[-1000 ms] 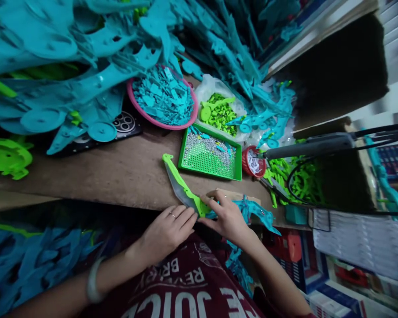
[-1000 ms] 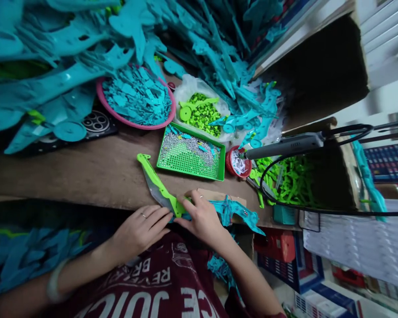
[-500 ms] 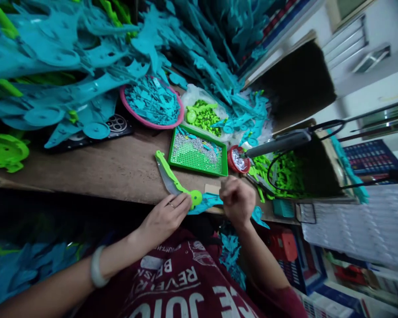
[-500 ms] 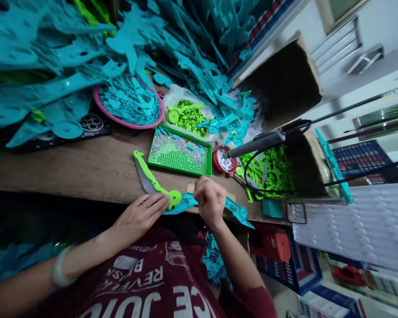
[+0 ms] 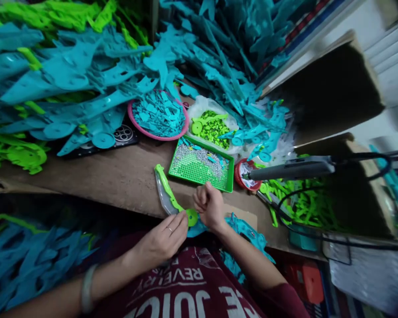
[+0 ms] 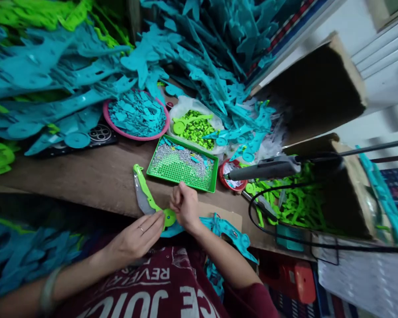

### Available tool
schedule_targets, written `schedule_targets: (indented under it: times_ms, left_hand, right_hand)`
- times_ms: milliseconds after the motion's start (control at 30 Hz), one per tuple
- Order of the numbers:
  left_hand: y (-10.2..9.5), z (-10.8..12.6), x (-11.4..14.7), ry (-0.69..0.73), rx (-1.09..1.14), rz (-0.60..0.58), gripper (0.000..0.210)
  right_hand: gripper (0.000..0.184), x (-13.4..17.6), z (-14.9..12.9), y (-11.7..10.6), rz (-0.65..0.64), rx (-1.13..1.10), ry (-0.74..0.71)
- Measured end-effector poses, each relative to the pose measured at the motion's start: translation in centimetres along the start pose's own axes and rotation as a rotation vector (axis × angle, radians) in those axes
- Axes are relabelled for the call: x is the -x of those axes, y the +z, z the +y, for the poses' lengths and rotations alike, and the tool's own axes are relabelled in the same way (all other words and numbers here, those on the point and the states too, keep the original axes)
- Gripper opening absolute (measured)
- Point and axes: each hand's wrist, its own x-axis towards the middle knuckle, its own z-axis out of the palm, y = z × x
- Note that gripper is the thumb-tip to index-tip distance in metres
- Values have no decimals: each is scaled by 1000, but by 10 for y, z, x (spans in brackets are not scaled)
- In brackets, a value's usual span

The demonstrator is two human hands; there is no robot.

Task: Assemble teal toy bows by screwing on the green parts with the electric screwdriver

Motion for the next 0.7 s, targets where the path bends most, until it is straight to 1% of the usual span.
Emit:
schedule_targets:
  times_ms: [67,100,200,267,367,467,533,567,633,667,700]
  left_hand:
    - [-5,3,0,1,-13,-31,35]
    - [-7,4,-1,-1,-11,-46,35]
    - [-10,8,-1,-11,3,-52,33]
    - [-9,13,3,-13,1,-18,30]
    - [-7,21,13,-26,-5,26,27]
    - [-5,27,20,-40,-20,48,29]
    - [-4,27,22,-47,-24,61,30]
    - [-4,27,22,-49,-24,67,30]
    - [-4,25,23,-55,-17,76,31]
    - [-3,25,23,-53,-13,83,31]
    - [-3,24,24,-50,-10,90,31]
  right_hand:
    - [54,-7,-23,13,-76,-59,-24]
    - [54,-11,-33,22,-134,-84,-50]
    - [54,-24,-51,57,-309,-103,-127]
    - [53,-34,-48,82,-400,-55,-155]
    - [54,-53,-18,108,-520,130,-215]
    - [58,-73,21,116,-706,411,-254]
    - [59,-81,36,114,-773,525,-215]
    - [59,-82,39,112,-767,537,-191]
    - [58,-80,38,106,-708,501,-177]
    - [58,-77,36,104,-701,482,-192]
    - [57,-75,34,101,-724,475,-214]
